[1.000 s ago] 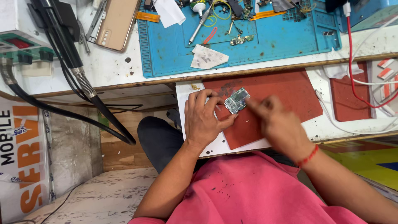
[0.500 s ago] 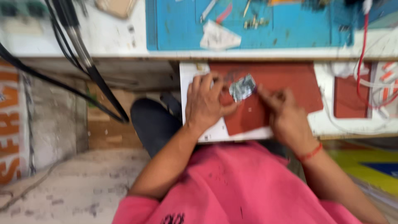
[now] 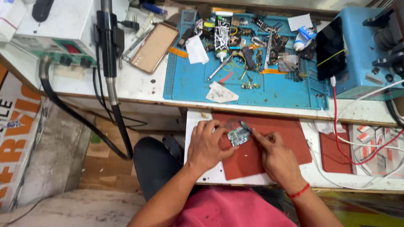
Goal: The person scrubs a small green circuit board with a toothbrush on a red mat. They then use a black air blower to remove debris from the board's surface.
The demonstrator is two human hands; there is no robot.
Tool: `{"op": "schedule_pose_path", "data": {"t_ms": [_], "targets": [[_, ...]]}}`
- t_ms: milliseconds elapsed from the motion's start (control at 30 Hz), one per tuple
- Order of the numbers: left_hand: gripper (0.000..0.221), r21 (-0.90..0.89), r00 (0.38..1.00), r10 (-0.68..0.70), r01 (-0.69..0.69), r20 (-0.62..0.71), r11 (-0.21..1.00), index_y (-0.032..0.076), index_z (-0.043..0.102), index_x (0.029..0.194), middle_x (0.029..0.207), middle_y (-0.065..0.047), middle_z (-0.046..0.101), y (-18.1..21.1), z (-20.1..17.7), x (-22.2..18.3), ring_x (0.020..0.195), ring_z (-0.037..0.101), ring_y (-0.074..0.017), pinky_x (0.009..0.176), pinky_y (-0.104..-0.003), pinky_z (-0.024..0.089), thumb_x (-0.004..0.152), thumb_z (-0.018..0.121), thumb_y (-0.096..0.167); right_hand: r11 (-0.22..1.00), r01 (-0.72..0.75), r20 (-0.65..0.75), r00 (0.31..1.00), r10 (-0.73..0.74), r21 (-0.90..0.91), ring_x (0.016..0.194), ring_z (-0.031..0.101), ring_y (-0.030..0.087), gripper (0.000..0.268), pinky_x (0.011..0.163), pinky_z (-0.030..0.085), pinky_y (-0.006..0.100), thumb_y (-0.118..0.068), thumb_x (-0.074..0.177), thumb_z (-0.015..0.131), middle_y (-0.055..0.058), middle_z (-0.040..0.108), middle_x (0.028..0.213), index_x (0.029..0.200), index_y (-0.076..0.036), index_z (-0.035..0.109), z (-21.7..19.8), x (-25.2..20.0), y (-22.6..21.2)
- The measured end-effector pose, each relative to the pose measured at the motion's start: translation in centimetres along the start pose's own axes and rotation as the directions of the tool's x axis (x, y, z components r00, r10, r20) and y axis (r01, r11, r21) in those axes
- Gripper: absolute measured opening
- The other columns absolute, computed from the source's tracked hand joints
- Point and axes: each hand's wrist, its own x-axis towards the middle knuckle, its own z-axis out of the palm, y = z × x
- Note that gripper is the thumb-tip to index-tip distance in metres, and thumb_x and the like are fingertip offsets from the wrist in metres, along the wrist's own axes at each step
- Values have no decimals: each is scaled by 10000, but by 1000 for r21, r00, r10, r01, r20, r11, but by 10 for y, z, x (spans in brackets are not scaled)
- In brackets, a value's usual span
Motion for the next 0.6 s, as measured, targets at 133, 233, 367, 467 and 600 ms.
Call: {"op": "schedule_pose_path", "data": {"t_ms": [133,233,367,467,600], "targets": [[507,13,1000,-14,14,9,1000,105,725,1052,1192,-71,610,-1,2,-7,1137,535,-317,951,-465,450,669,901,387,990,124,181,974,-135,71,799,685,376,604,688,565,495,-47,849,546,119,631,1070,1417,-250,586,10,-16,4],[505,-6,998,-40,40,43,999,107,722,1046,1173,-63,614,2,2,-6,1116,537,-311,925,-461,447,669,903,389,999,-30,-34,999,31,17,760,685,383,561,659,568,498,-36,905,515,121,629,1091,1419,-245,595,9,-6,9],[527,43,1000,2,-2,12,999,116,719,1075,1183,-73,600,3,1,-5,1123,528,-320,933,-462,448,652,904,371,991,132,60,990,-131,-8,714,682,378,586,622,566,498,-40,869,533,122,630,1072,1412,-249,603,11,-16,1],[498,24,1000,-21,21,7,999,135,719,1043,1140,-39,602,1,5,-6,1115,536,-303,912,-461,441,649,916,367,993,64,23,998,-62,-103,698,674,383,574,621,574,488,-42,890,526,133,627,1124,1421,-248,598,10,-12,2],[493,-10,998,-62,62,21,998,138,718,1064,1135,-19,602,3,3,-5,1102,544,-281,909,-446,447,665,913,352,995,102,50,994,-101,-16,696,678,376,621,637,579,479,2,856,514,139,625,1116,1422,-235,611,7,-14,-4]]}}
